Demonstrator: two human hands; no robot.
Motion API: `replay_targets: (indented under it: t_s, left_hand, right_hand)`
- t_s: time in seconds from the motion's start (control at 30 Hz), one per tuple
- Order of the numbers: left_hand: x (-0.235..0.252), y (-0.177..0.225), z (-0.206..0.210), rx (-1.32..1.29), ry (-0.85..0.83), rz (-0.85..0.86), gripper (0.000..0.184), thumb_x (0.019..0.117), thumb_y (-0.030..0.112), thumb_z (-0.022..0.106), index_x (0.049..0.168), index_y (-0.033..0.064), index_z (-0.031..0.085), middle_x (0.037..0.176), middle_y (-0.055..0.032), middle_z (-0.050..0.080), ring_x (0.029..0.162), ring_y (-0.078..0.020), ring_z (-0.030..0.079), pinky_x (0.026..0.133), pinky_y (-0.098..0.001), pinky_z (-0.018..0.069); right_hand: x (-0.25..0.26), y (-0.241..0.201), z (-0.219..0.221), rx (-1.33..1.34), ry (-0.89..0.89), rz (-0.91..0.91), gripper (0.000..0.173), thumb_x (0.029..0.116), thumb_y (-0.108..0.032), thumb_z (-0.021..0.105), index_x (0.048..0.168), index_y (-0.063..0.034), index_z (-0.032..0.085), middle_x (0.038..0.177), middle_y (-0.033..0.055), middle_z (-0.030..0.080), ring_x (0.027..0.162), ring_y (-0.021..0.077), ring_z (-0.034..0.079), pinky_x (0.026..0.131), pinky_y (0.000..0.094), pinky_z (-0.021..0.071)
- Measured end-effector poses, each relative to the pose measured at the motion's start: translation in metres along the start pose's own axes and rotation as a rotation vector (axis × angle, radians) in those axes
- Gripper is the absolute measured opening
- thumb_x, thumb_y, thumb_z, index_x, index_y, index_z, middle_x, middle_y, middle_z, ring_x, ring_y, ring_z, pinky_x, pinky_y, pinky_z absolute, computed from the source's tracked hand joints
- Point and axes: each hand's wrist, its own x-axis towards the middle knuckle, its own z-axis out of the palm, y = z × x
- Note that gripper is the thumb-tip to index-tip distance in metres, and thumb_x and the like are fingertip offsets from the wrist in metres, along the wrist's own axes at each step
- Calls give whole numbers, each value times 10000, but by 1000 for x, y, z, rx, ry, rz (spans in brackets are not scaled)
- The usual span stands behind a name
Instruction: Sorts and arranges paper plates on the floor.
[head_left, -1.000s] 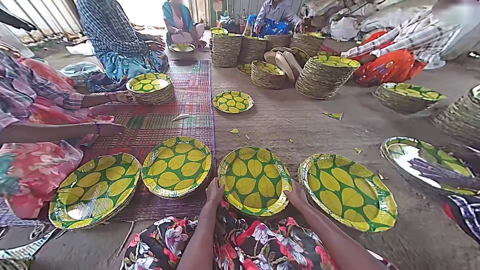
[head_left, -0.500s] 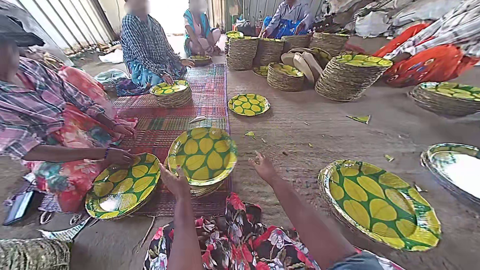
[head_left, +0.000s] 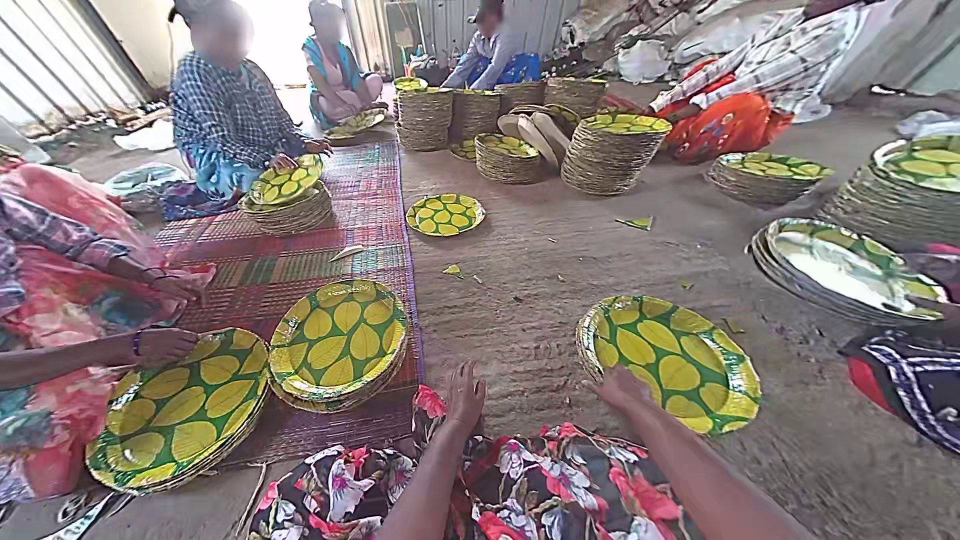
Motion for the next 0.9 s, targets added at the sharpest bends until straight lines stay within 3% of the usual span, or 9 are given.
replay_targets:
  t_s: [0.03,0.1,0.17,0.3,0.43,0.63,0.77,0.9]
  left_hand:
    - [-2,-7,10,12,-42,-21,526,1080,230,490,1558,28,401,1582,-226,430,1488,-360,400,1235,-480,314]
    - [-7,-18,19,56,-98,-54,517,1088,254,476,1552,35,414,1577,-222,437,1484,-361,403,1235,-487,312]
    - [-9,-19,19,83,-107,-50,507,1086,243,474,1550,45,420,1577,-214,442,1477,-358,417,1228,-491,326]
    - [-8,-18,18,139,-110,-71,505,1088,252,471,1550,54,426,1562,-222,457,1461,-367,438,1212,-507,347]
    - [-5,-16,26,216,-145,-65,519,1080,251,481,1557,57,419,1559,-218,464,1454,-365,447,1201,-504,364]
    - [-9,-12,23,255,-164,-52,521,1086,268,469,1558,53,416,1574,-214,448,1467,-363,433,1206,-508,356]
    - [-10,-12,24,269,-164,-45,528,1080,265,488,1560,58,414,1565,-226,454,1453,-376,449,1194,-524,370]
    - [-8,-11,26,289,-168,-51,522,1073,254,506,1552,61,429,1549,-231,472,1432,-387,473,1172,-544,391]
  right_hand:
    - [3,-1,6,-16,-22,14,631,1016,-422,632,1377,90,557,1525,316,442,1414,466,456,1091,639,413]
    - [2,-8,9,-33,-38,40,437,1003,-175,628,1323,118,584,1492,320,475,1393,471,471,1079,634,418]
    - [2,-15,5,-64,-44,65,370,980,-68,619,1300,116,597,1438,305,537,1361,456,515,1054,616,446]
    - [9,-18,2,-46,-17,71,374,989,-126,611,1271,120,611,1406,309,561,1333,457,541,1029,624,455]
    - [15,-12,12,-24,-8,75,442,1006,-114,589,1370,131,541,1530,339,414,1407,491,444,1057,672,415]
    - [-6,-22,5,-80,16,15,352,1026,-13,501,1329,159,547,1424,325,535,1348,457,530,1055,575,465]
    - [-34,-36,-7,-87,1,-72,380,1083,-123,468,1341,141,555,1414,334,552,1343,476,534,1079,607,440]
    - [-34,-35,-15,58,355,-241,425,1101,-220,468,1391,81,545,1361,321,585,1307,478,557,1040,626,452]
